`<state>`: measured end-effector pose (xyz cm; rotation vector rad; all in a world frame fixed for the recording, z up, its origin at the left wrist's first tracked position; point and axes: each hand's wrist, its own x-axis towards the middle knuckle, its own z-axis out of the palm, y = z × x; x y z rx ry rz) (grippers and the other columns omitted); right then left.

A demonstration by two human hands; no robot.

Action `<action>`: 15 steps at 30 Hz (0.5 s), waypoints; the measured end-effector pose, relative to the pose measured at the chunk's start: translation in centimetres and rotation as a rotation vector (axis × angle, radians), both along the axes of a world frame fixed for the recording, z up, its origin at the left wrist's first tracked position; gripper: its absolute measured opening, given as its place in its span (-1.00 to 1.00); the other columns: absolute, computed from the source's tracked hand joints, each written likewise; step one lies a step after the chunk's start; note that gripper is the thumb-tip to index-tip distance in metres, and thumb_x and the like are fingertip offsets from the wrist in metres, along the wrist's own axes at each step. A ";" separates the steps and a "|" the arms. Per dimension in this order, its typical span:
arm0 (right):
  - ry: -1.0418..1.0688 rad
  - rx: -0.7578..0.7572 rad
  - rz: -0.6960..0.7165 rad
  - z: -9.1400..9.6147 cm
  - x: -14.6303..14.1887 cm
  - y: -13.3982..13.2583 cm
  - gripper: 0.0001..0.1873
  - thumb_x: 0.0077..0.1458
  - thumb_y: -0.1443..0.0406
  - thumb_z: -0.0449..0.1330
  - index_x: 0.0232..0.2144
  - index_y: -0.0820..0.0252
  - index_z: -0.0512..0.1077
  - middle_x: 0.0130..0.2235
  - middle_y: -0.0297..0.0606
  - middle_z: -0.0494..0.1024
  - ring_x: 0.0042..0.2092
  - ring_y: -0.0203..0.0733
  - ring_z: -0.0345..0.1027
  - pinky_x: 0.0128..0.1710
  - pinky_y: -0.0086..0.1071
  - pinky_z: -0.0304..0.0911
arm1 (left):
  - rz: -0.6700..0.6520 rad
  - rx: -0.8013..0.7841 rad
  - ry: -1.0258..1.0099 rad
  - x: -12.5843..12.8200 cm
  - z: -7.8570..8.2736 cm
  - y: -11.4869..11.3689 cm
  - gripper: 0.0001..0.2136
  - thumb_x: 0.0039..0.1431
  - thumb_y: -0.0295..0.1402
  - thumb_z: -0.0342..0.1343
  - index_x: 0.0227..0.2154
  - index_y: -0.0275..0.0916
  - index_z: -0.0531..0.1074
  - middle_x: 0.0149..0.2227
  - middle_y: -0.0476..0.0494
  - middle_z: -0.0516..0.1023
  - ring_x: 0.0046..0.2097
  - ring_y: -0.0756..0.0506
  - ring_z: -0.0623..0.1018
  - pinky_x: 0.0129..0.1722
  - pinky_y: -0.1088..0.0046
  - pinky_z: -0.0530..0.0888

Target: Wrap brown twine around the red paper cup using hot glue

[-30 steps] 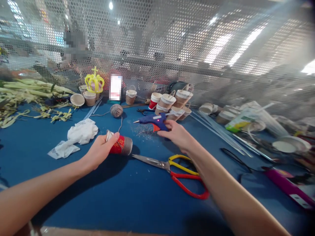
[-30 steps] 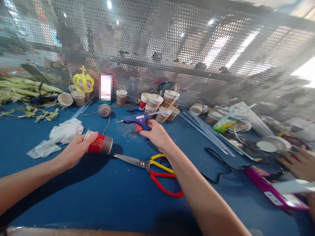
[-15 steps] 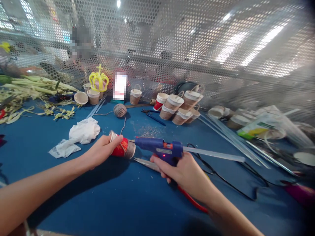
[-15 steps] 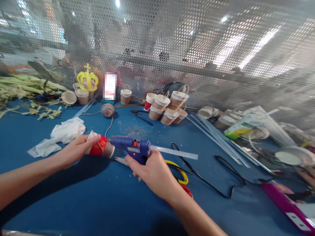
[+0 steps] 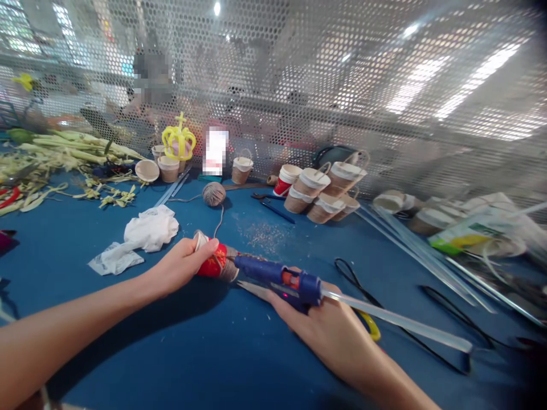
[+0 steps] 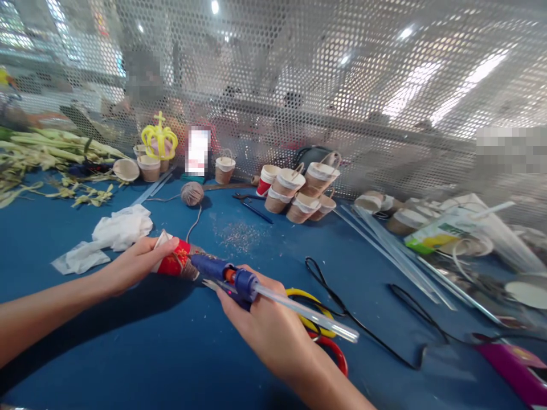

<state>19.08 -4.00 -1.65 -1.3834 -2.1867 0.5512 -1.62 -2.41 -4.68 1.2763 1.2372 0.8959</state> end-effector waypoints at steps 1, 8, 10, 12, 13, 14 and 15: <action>-0.001 -0.006 0.004 -0.1 0.1 0.0 -0.87 -0.04 0.24 0.08 -0.53 0.10 0.40 -0.52 -0.26 0.49 -0.49 -0.17 0.35 -0.46 -0.32 0.26 | -0.008 -0.006 -0.011 0.0 0.0 0.0 -0.54 0.04 -0.03 -0.09 -0.43 -0.36 0.50 -0.46 -0.19 0.55 -0.45 -0.08 0.45 -0.45 0.49 0.31; -0.017 -0.037 0.003 -1.3 0.5 -0.3 -0.86 0.00 0.21 0.08 -0.44 0.13 0.38 -0.45 -0.32 0.51 -0.44 -0.20 0.37 -0.47 -0.40 0.25 | -0.043 -0.047 -0.070 0.0 -0.1 0.0 -0.56 0.05 -0.03 -0.10 -0.39 -0.32 0.50 -0.43 -0.17 0.56 -0.34 -0.13 0.49 -0.35 0.46 0.34; -0.031 -0.021 -0.005 -1.5 0.5 -0.3 -0.87 0.00 0.21 0.09 -0.42 0.12 0.37 -0.44 -0.32 0.52 -0.44 -0.20 0.37 -0.49 -0.41 0.25 | -0.027 -0.043 -0.047 -0.1 -0.1 0.1 -0.55 0.04 -0.03 -0.09 -0.42 -0.33 0.49 -0.46 -0.17 0.55 -0.38 -0.13 0.48 -0.40 0.47 0.34; -0.044 0.002 -0.006 -1.6 0.5 -0.4 -0.88 0.00 0.22 0.09 -0.43 0.11 0.37 -0.46 -0.32 0.51 -0.45 -0.19 0.38 -0.51 -0.41 0.24 | -0.010 -0.039 -0.028 -0.1 -0.2 0.1 -0.56 0.04 -0.03 -0.09 -0.44 -0.34 0.48 -0.47 -0.16 0.54 -0.42 -0.11 0.46 -0.43 0.48 0.32; -0.047 0.016 -0.007 -1.6 0.6 -0.5 -0.89 -0.01 0.23 0.09 -0.44 0.11 0.38 -0.47 -0.33 0.51 -0.46 -0.19 0.37 -0.52 -0.41 0.23 | -0.003 -0.040 -0.022 0.0 -0.2 0.1 -0.56 0.04 -0.03 -0.09 -0.46 -0.34 0.48 -0.48 -0.15 0.54 -0.43 -0.10 0.46 -0.44 0.48 0.31; -0.049 0.028 -0.008 -1.6 0.6 -0.5 -0.90 -0.01 0.23 0.09 -0.45 0.10 0.38 -0.48 -0.33 0.51 -0.47 -0.19 0.37 -0.53 -0.41 0.23 | 0.002 -0.041 -0.015 0.0 -0.2 0.1 -0.57 0.05 -0.04 -0.09 -0.47 -0.34 0.47 -0.49 -0.14 0.53 -0.44 -0.10 0.45 -0.45 0.49 0.30; -0.051 0.036 -0.011 -1.6 0.6 -0.5 -0.91 -0.02 0.24 0.10 -0.46 0.10 0.38 -0.49 -0.33 0.50 -0.48 -0.19 0.37 -0.54 -0.40 0.23 | 0.006 -0.043 -0.009 -0.1 -0.2 0.2 -0.57 0.05 -0.04 -0.10 -0.49 -0.34 0.46 -0.50 -0.13 0.53 -0.45 -0.09 0.44 -0.46 0.49 0.29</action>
